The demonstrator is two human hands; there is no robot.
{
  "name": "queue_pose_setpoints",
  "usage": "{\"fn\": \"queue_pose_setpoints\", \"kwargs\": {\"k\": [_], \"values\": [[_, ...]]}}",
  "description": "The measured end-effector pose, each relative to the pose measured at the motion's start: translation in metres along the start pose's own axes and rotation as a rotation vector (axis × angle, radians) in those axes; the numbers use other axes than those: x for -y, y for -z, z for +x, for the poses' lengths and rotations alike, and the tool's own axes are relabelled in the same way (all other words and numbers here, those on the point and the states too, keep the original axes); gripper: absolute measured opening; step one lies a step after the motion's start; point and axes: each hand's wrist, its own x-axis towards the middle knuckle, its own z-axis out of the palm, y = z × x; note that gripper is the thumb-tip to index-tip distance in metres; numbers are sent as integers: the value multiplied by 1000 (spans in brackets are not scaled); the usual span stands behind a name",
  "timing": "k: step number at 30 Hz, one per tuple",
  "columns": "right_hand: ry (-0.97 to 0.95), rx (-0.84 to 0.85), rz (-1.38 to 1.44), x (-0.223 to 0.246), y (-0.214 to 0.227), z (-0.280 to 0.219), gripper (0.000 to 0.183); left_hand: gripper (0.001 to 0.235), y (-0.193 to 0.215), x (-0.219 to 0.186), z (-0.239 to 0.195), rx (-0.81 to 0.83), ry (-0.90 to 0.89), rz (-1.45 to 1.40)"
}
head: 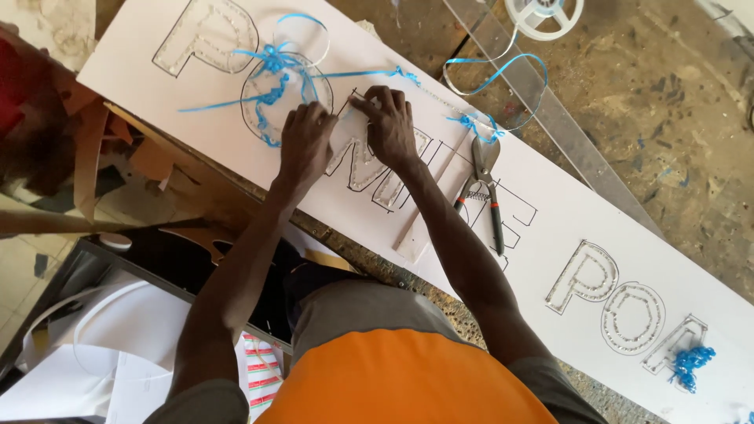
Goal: Apply flexible blue LED strips to the letter outlines on a sign board
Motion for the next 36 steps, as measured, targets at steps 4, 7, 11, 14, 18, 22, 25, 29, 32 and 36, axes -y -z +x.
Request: {"fn": "queue_pose_setpoints", "kwargs": {"k": [4, 7, 11, 14, 18, 22, 25, 29, 32, 36], "values": [[-58, 22, 26, 4, -2, -1, 56, 37, 47, 26, -32, -27, 137, -96], [-50, -9, 53, -2, -14, -6, 62, 43, 70, 104, -71, -550, 303, 60], [-33, -14, 19, 1, -7, -7, 65, 64, 112, 79, -55, -616, 301, 105], [-9, 27, 38, 5, -6, -7, 70, 45, 95, 15, -27, -406, 212, -263], [-63, -39, 185, -11, -17, -11, 46, 42, 46, -15, 2, -134, 36, -290], [-117, -48, 199, 9, -3, 3, 25, 32, 1, 10, 19, 23, 27, -202], [-92, -68, 119, 9, -14, 6, 16, 16, -5, 22, 28, 42, 19, -216], [-53, -61, 76, 11, -27, 5, 20, 12, -2, 30, 28, 121, 32, -277], [-29, -109, 106, 10, -27, 6, 6, 8, 5, 31, 32, 146, 31, -293], [-57, -121, 160, 9, -33, -5, 8, 6, 8, 30, 29, 143, 24, -281]]}}
